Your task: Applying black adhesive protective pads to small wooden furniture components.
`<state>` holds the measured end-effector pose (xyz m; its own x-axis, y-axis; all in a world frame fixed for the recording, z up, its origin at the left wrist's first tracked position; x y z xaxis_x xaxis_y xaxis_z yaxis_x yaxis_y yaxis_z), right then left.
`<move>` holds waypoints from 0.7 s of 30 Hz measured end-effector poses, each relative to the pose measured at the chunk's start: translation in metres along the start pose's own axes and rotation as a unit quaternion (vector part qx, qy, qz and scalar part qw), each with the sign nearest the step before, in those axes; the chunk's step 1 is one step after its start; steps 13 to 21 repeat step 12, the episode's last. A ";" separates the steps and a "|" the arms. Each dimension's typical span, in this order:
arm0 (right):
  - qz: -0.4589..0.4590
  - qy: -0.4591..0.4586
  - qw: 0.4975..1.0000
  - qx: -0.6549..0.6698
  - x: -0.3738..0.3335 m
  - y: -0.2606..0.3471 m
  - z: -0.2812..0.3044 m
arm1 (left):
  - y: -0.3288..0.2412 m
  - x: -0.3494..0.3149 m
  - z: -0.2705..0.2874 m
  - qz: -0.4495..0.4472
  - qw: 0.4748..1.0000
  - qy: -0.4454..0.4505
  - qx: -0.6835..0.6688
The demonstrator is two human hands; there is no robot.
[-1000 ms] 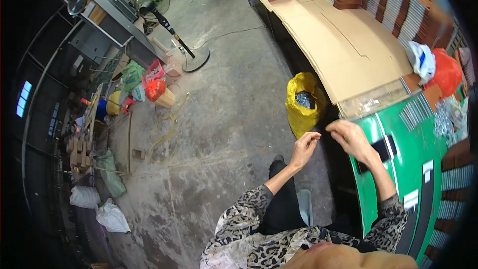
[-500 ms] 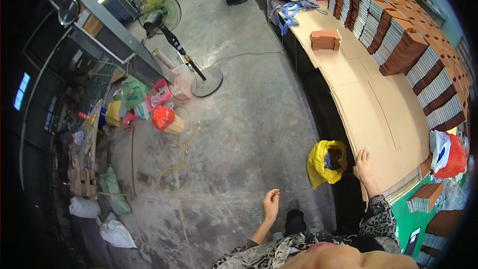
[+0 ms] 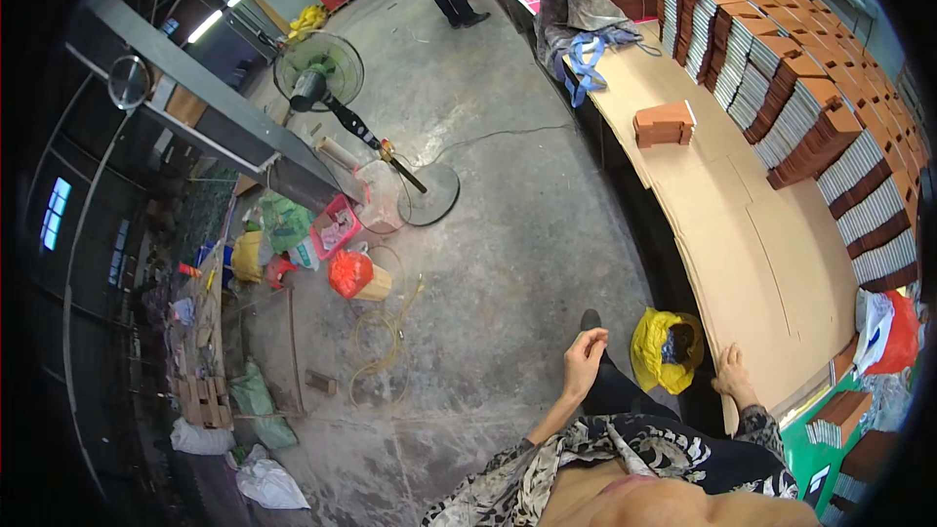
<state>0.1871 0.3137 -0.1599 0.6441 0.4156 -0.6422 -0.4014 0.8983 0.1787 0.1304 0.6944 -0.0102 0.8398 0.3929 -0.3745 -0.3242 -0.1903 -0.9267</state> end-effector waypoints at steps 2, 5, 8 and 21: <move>-0.006 0.008 1.000 0.026 -0.012 0.005 0.004 | -0.024 0.045 -0.004 -0.011 1.000 0.015 0.023; 0.028 0.034 0.998 -0.042 -0.017 0.009 0.002 | -0.069 0.124 -0.015 -0.028 0.996 0.059 0.066; -0.162 0.136 0.963 0.165 -0.021 0.044 0.066 | -0.116 0.190 -0.016 -0.053 0.988 0.089 0.116; -0.255 0.065 0.889 0.374 -0.009 0.028 0.057 | -0.164 0.273 -0.018 -0.057 0.993 0.069 0.080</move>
Point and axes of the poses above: each hand's wrist, its own x-axis towards the middle knuckle, its own z-axis out of the back of the hand, y = z × x, the point moved 3 cm from there along x, towards the middle knuckle, and after that the axes turned 13 degrees about z, right-handed, at the moved point
